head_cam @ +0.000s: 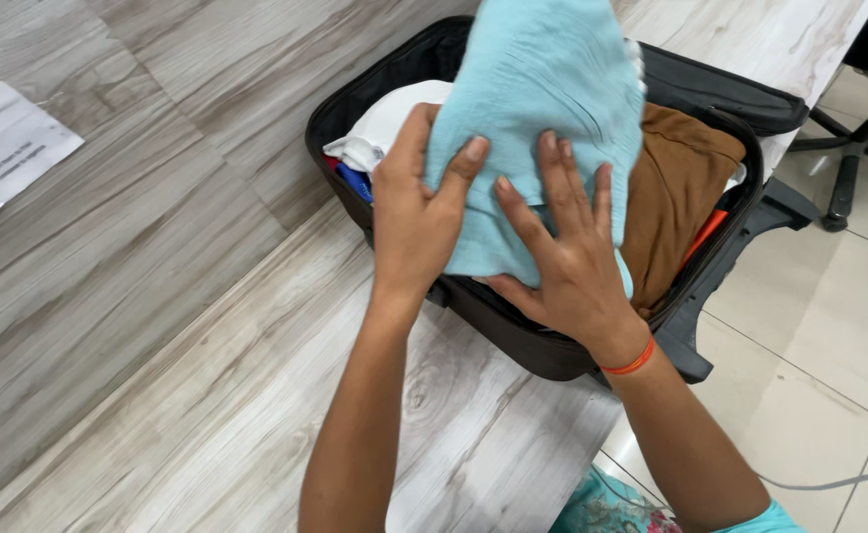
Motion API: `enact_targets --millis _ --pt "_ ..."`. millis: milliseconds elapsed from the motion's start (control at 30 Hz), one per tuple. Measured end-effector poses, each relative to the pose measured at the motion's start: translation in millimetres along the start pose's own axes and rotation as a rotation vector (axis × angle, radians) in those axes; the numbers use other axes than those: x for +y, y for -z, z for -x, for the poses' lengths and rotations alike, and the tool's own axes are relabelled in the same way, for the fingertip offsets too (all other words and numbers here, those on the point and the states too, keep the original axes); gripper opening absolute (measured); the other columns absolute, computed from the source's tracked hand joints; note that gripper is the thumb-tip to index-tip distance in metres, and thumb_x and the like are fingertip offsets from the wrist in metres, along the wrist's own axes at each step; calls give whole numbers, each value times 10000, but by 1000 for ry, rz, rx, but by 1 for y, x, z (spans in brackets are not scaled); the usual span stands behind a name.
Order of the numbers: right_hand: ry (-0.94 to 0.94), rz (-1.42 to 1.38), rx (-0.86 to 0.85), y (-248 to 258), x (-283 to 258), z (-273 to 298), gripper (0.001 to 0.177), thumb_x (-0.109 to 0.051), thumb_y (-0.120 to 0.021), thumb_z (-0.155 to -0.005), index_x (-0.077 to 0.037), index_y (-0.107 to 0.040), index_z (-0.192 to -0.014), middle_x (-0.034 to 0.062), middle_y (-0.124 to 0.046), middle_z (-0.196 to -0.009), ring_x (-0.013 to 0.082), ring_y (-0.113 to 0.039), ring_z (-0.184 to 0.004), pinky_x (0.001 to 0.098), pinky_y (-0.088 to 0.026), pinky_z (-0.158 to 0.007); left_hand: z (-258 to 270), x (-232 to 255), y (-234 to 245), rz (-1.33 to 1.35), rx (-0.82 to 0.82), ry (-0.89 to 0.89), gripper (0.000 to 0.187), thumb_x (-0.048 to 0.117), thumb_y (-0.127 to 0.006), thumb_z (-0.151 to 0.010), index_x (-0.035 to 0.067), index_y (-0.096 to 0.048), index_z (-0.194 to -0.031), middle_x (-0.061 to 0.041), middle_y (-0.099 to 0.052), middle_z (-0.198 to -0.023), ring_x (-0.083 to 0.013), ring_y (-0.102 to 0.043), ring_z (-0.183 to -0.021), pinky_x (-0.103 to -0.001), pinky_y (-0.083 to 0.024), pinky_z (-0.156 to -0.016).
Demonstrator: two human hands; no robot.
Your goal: The person unzips a suitcase, removes several items of clothing including shorts, shirts, and a pair of pants, and folds each item one by one on a flat surface.
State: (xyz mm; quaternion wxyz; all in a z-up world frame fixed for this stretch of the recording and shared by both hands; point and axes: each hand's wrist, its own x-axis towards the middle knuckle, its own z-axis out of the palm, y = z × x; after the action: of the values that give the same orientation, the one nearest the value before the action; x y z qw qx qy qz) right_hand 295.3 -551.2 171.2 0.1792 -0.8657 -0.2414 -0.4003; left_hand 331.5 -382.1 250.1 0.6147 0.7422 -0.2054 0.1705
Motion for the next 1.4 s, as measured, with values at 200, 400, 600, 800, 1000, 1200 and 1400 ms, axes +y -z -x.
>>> enact_targets --millis 200,400,600,800,1000,1200,1400 --pt "408 -159 243 9 -17 1 672 -611 -620 -939 -193 -502 -1451 164 -506 -1507 346 -461 -1436 631 -252 -1235 109 16 131 150 245 131 477 351 -668 -985 -8 -568 -1282 -138 -710 -1086 -206 -722 -1009 -351 -618 -897" --pt "496 -584 -18 -23 -82 36 252 -241 -733 -933 -51 -723 -1099 102 -733 -1088 269 -720 -1005 412 -581 -865 253 -73 236 -950 133 972 570 408 -725 -902 95 -561 -1349 -208 -722 -1047 -343 -726 -924 -443 -575 -787" --pt "323 -768 -263 -144 -144 72 107 -128 -767 -889 -79 -742 -980 44 -745 -930 198 -711 -814 322 -569 -697 336 -107 241 -1163 149 388 564 417 -734 -876 66 -639 -1306 -185 -605 -1394 -370 -554 -1286 -543 -438 -1046" --pt "91 -605 -414 -192 -136 74 253 -138 -750 -869 -77 -739 -1114 62 -667 -1059 219 -666 -922 336 -571 -727 323 -141 193 -1176 -54 199 872 695 -554 -879 122 -466 -1530 -166 -358 -1620 -370 -228 -1523 -691 -34 -1168" --pt "139 -562 -383 -204 -132 69 327 -149 -744 -878 -91 -721 -1199 75 -632 -1116 235 -614 -996 341 -555 -787 334 -158 166 -1239 -27 234 861 734 -436 -942 120 -463 -1544 -172 -366 -1633 -375 -228 -1545 -699 -11 -1188" --pt "150 -529 -311 -201 -116 69 293 -129 -755 -879 -72 -742 -1167 55 -657 -990 163 -604 -695 291 -532 -598 335 -157 151 -1258 -15 251 876 737 -426 -937 103 -425 -1542 -178 -337 -1628 -402 -210 -1529 -747 31 -1134" --pt "206 -628 -282 -203 -114 77 258 -85 -754 -878 -55 -751 -1135 25 -649 -835 87 -547 -504 236 -473 -479 333 -160 143 -1256 -29 274 896 744 -396 -939 100 -393 -1562 -154 -326 -1644 -379 -216 -1534 -769 64 -1120"
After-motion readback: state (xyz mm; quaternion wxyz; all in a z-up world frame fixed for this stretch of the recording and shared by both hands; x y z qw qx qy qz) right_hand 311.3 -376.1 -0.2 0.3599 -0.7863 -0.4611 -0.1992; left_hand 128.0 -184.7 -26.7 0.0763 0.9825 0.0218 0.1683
